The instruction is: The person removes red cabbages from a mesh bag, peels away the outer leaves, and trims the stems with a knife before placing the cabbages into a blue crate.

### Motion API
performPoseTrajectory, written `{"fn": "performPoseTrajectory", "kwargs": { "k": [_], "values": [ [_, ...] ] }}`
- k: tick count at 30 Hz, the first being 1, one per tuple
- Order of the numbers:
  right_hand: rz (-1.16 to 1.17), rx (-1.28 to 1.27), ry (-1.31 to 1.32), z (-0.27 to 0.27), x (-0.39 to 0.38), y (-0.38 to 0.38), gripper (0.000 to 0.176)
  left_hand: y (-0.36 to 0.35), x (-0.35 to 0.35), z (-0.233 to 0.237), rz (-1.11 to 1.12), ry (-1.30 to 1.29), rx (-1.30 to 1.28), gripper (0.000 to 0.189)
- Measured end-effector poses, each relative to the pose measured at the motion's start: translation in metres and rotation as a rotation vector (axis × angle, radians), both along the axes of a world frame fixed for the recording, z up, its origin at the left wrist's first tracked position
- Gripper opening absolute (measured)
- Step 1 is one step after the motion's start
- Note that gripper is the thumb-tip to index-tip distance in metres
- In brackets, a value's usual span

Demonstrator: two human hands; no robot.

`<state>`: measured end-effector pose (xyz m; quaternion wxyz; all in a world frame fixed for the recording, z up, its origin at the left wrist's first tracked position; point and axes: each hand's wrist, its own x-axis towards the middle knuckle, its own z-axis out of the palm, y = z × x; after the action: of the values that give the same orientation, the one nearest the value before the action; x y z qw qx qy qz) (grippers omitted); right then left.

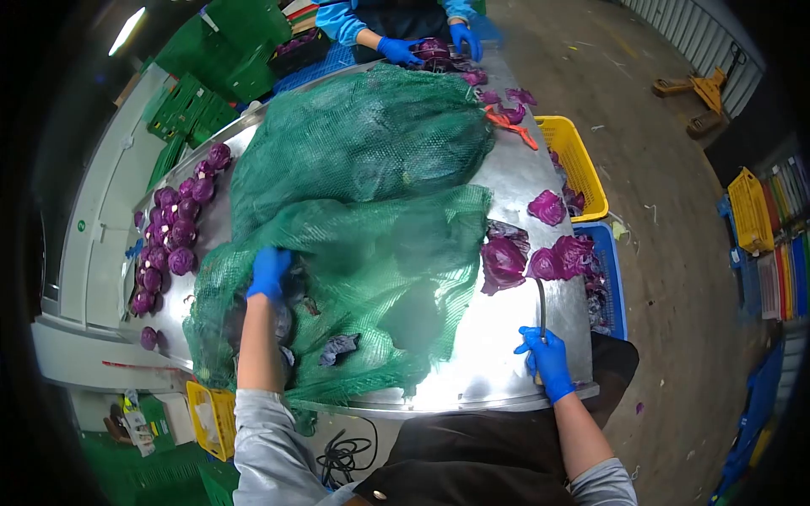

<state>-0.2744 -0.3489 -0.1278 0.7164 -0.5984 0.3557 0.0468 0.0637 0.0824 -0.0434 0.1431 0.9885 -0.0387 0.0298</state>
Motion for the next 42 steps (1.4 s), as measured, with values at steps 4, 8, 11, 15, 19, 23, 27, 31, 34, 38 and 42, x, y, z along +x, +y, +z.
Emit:
{"fn": "performPoseTrajectory", "kwargs": {
  "k": [4,8,11,15,19,23,27,31,34,38,42],
  "values": [
    [-0.01,0.019,-0.023,-0.003,-0.003,0.0,0.024,-0.025,0.037,0.021,-0.194,0.003,-0.315,0.039],
    [-0.023,0.036,-0.015,0.0,-0.004,0.004,0.025,-0.006,0.072,-0.053,-0.444,-0.148,-0.086,0.038],
    [-0.02,0.041,-0.037,0.0,-0.002,0.004,0.024,-0.02,0.052,-0.02,-0.446,-0.086,0.127,0.037],
    [-0.042,0.068,-0.047,-0.002,-0.004,0.005,0.022,0.0,0.036,-0.024,-0.449,-0.106,0.128,0.036],
    [-0.058,0.084,-0.027,-0.004,-0.004,0.005,0.022,0.018,-0.015,-0.009,-0.503,-0.181,0.252,0.035],
    [-0.078,0.091,-0.027,-0.001,-0.008,0.012,0.02,-0.007,-0.079,-0.036,-0.084,0.601,-0.799,0.034],
    [0.324,-0.044,-0.302,0.033,-0.002,0.056,0.022,0.023,-0.133,-0.081,-0.399,0.563,-0.665,0.038],
    [0.57,-0.208,-0.521,0.049,0.004,0.102,0.025,-0.012,-0.163,-0.059,-0.064,0.681,-0.991,0.043],
    [0.447,-0.255,-0.48,0.044,0.004,0.103,0.029,-0.075,-0.204,-0.015,-0.019,0.7,-1.123,0.056],
    [0.457,0.072,-0.115,0.037,-0.006,0.086,0.038,-0.099,-0.231,0.004,-0.202,0.825,-0.977,0.071],
    [0.611,-0.005,0.03,0.05,-0.007,0.101,0.056,-0.11,-0.245,0.01,0.017,0.878,-1.113,0.072]
  ]
}}
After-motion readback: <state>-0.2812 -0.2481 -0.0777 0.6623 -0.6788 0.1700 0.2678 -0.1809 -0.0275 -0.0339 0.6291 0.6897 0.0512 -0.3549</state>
